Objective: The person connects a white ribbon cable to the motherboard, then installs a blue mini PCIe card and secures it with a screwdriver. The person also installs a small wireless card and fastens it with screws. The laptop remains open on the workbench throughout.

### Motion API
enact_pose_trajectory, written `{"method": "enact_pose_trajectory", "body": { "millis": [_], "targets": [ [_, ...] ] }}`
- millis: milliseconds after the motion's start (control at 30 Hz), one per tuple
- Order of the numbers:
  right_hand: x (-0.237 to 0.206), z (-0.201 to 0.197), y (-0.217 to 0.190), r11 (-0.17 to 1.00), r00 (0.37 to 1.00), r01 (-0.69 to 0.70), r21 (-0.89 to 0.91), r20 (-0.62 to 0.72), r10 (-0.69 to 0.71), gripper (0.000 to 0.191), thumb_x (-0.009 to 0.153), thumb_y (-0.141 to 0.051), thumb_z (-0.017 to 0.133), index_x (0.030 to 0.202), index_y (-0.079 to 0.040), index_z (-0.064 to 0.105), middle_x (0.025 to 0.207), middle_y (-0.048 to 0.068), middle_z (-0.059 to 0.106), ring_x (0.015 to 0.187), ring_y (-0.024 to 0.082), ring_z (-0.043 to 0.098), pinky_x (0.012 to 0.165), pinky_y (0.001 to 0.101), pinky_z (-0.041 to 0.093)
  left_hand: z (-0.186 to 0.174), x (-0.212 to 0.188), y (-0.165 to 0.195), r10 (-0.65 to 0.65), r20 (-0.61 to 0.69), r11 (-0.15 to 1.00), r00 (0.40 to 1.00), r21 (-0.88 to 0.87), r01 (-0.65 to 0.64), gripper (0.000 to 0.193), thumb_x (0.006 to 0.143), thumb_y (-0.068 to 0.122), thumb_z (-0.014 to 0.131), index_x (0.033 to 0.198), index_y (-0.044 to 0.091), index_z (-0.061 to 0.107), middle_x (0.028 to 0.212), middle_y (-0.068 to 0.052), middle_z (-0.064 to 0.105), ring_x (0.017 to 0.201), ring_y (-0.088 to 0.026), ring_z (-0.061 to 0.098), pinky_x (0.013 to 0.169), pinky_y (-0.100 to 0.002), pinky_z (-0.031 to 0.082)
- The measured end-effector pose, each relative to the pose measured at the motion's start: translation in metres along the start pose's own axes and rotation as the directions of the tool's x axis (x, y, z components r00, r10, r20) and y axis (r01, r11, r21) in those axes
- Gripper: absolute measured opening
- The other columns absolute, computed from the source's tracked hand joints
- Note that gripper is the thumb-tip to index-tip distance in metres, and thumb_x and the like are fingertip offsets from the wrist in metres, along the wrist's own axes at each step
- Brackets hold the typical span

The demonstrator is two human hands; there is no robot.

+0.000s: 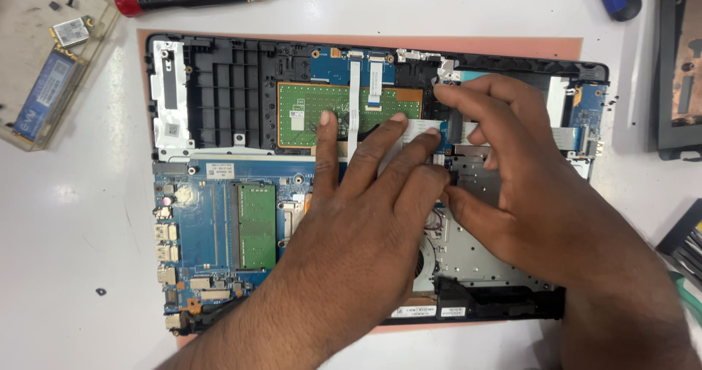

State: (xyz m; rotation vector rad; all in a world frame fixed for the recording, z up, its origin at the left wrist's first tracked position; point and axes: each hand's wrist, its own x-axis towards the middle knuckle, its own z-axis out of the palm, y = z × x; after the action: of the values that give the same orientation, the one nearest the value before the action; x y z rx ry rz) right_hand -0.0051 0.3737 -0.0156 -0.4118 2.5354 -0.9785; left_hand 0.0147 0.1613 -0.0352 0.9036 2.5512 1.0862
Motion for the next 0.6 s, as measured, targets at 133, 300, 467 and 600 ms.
{"method": "enact_pose_trajectory", "body": {
  "millis": [133,300,467,600],
  "targets": [
    [0.001,-0.001,-0.001,0.993,0.993,-0.115,0.008,-0.003,0.115,0.089,0.078,-0.006,0.079,0.156,-0.019,0.038,0.151,0.012,0.031,0.116,0.027,0.054,0.088,0.0374,0.054,-0.004,0.002,0.003,0.007,-0.031,1.0,1.0,0.023,-0.006,0.052,0.081,-0.002,0.065,0.129,0.003,0.048,0.149,-0.026,0.044,0.15,-0.046,0.028,0.118,-0.08,0.002],
    [0.0,-0.013,0.004,0.988,0.989,0.104,0.112,-0.118,-0.091,0.082,0.083,0.0,0.077,0.155,-0.008,0.04,0.148,0.014,0.042,0.119,0.022,0.059,0.094,0.0323,0.055,-0.021,-0.01,0.015,0.078,-0.203,0.995,0.976,0.076,-0.064,0.056,0.081,0.001,0.064,0.134,0.003,0.049,0.15,-0.022,0.046,0.15,-0.041,0.033,0.122,-0.075,0.007],
    [-0.037,-0.04,0.001,0.979,0.851,0.178,0.099,-0.515,-0.103,0.038,0.105,0.006,0.071,0.14,0.001,0.056,0.13,0.013,0.062,0.109,0.015,0.064,0.099,0.0224,0.057,-0.044,-0.048,0.025,0.043,-0.312,0.993,0.949,0.114,-0.008,0.043,0.09,0.001,0.064,0.132,0.007,0.056,0.149,-0.012,0.052,0.149,-0.035,0.04,0.129,-0.07,0.013],
    [-0.073,-0.027,-0.005,0.967,0.739,0.226,0.122,-0.668,-0.088,0.023,0.109,0.003,0.069,0.131,0.004,0.061,0.117,0.011,0.068,0.1,0.011,0.065,0.096,0.02,0.057,-0.065,-0.089,0.029,0.01,-0.401,0.987,0.916,0.149,0.054,0.037,0.091,0.004,0.069,0.126,0.008,0.061,0.142,-0.012,0.058,0.143,-0.036,0.048,0.126,-0.067,0.02]
  ]
}}
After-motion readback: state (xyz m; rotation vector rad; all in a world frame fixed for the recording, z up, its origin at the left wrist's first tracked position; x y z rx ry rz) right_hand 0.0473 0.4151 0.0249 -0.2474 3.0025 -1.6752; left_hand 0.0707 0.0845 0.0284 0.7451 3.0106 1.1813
